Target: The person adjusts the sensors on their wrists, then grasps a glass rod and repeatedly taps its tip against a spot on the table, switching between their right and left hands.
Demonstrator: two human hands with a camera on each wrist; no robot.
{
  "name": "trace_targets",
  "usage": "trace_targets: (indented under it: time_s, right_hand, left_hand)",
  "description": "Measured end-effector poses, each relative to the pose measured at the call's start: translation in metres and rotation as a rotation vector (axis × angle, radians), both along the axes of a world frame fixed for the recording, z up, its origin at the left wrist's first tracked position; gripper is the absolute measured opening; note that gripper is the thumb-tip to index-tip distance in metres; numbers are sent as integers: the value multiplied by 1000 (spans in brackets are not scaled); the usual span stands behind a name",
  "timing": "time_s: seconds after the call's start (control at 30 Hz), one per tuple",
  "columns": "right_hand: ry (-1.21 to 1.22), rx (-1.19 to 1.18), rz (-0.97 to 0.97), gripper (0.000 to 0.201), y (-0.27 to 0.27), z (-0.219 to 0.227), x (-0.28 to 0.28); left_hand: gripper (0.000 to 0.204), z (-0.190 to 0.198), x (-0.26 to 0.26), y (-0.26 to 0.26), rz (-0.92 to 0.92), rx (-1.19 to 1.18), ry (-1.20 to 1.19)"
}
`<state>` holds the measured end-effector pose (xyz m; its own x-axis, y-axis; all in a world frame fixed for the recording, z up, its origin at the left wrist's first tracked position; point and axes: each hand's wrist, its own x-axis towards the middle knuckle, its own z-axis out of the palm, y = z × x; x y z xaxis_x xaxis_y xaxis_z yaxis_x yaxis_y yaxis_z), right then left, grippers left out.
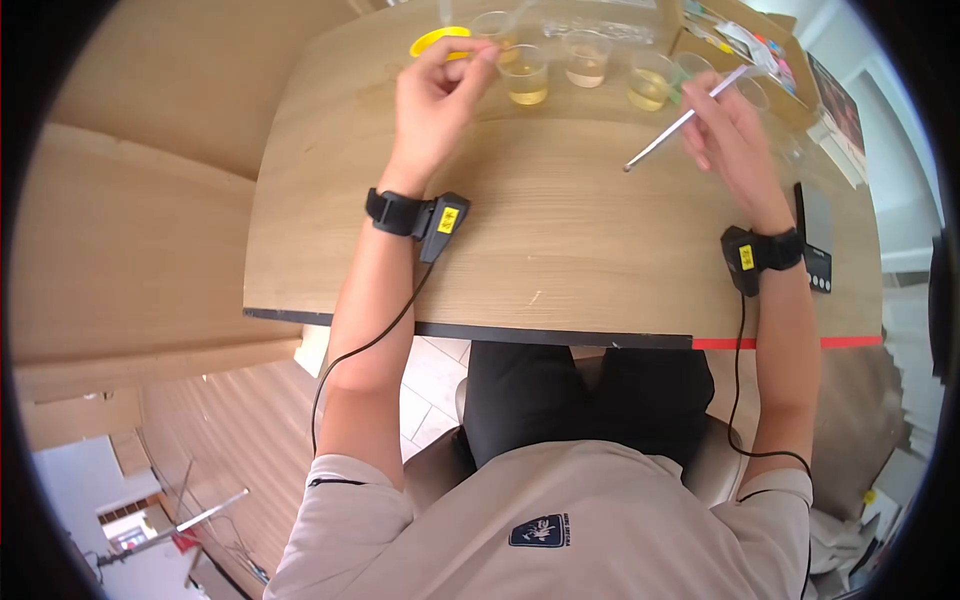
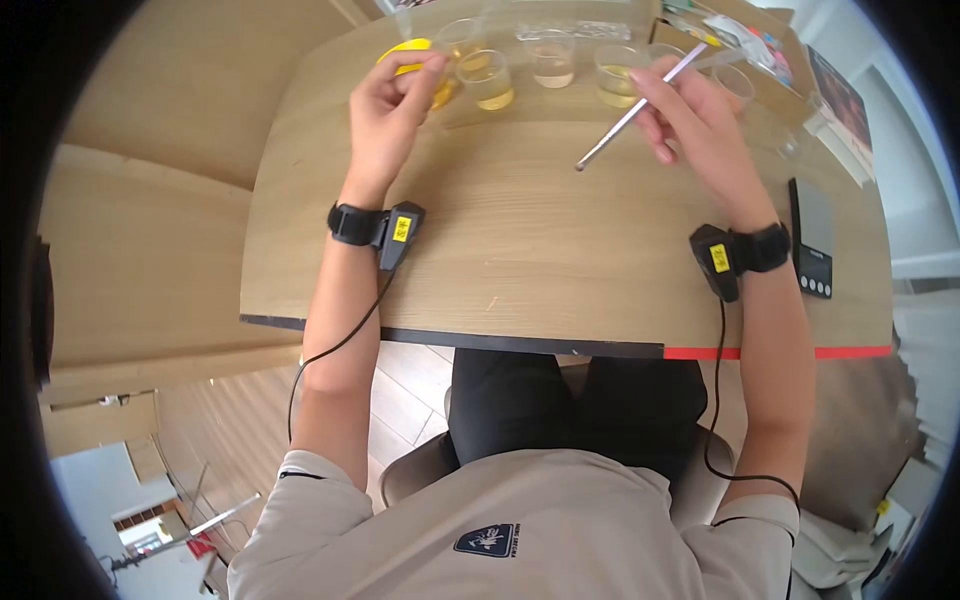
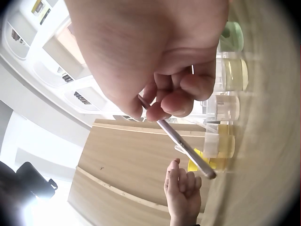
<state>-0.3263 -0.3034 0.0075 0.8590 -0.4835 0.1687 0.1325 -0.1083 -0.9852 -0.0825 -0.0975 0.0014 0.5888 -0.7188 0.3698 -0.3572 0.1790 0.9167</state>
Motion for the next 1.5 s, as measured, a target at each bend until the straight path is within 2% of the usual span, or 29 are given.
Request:
trace_targets:
  time_s: [0.13,0.2,0.3,0.5,0.57,0.77,1.5]
  right_hand:
    - [10,-31,-42,23,9,1,4]
    - [-3,-23,-62,24,7,-1,6]
    - [-72,-67,-13,24,0,-7,6]
    - [-124,-120,-106,24,-1,-11,8]
    - [-148,-146,-176,23,0,-13,8]
    - [-160,-128,-210,24,-5,-19,9]
    - [28,-175,-99,22,-3,-26,9]
  left_hand:
    - [20,2,-4,-2,48,-35,8]
    - [21,0,-4,-4,102,-125,9]
    - [22,1,-5,-5,139,-162,19]
    - [23,0,-3,-5,197,-169,-19]
    - [21,-1,-1,-4,196,-173,-3]
    - [21,-3,1,-4,193,-187,13]
    - [24,-4,0,-7,213,-202,35]
